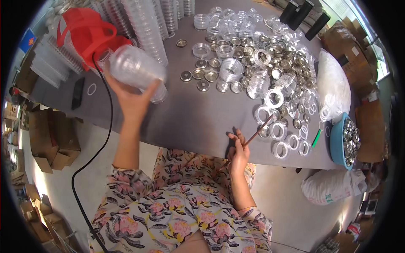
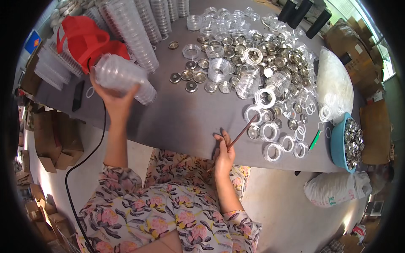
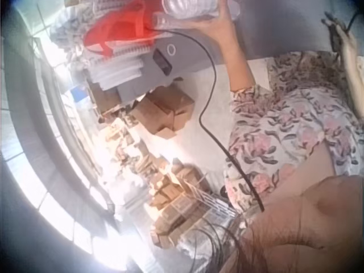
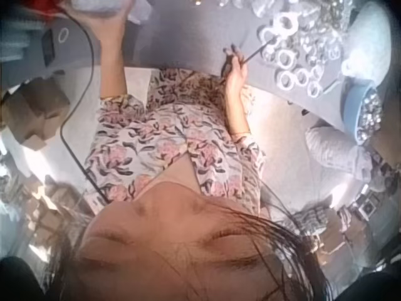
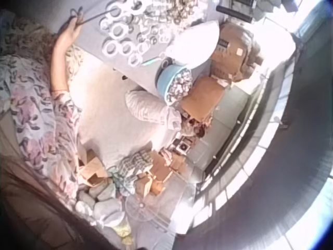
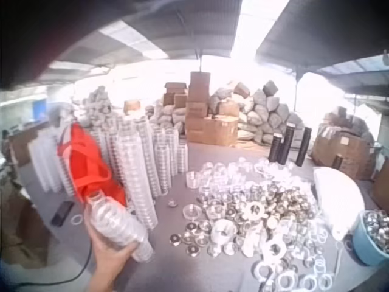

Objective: The person assembles clear plastic cups by inserting metal mesh discs and white plastic rings into the cup openings. They use a thin wooden stick to push the components into place and then stack the finished cups into a pile on the table.

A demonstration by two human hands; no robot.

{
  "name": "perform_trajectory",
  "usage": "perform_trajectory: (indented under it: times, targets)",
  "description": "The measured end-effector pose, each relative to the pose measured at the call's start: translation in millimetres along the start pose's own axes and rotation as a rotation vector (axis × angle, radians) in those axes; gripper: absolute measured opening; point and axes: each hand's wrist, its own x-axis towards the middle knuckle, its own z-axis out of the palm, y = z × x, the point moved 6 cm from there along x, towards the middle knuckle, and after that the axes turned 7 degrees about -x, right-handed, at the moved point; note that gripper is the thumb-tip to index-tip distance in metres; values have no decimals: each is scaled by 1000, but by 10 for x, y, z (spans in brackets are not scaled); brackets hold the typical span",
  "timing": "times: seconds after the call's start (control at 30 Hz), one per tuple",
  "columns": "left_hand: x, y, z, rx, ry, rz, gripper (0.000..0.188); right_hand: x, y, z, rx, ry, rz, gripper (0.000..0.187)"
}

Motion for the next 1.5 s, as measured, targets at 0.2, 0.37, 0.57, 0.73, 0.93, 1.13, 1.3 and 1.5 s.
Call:
perform_trajectory:
  times: [0.2, 0.37, 0.57, 0.73, 0.93, 1.13, 1.3, 1.5]
  targets:
    - [75, -373, -71, 143, -141, -177, 107, 45, 46, -11, -8, 4, -45, 35]
    - [28, -450, -128, 249, -146, -114, 108, 8, -108, -52, 119, -9, 11, 34]
    - [-176, -402, -367, 269, 46, 165, 97, -34, -375, -540, 211, 183, -131, 38]
    - [-738, -27, 365, 35, -165, 372, 55, -81, -506, -740, 255, 309, -233, 50]
    - [-1486, 213, 2394, -183, -892, 137, 22, -154, -517, -792, 369, 365, -238, 59]
    - [-1554, -127, 2466, 100, -1007, 271, 20, -239, -766, -818, 179, 286, -337, 63]
    - [-1599, 71, 1630, 147, -1069, 154, 11, -156, -815, -668, 390, 244, -307, 64]
    - [-1726, 322, 1194, 72, -1044, 73, 34, -31, -839, -214, 536, -37, -382, 62]
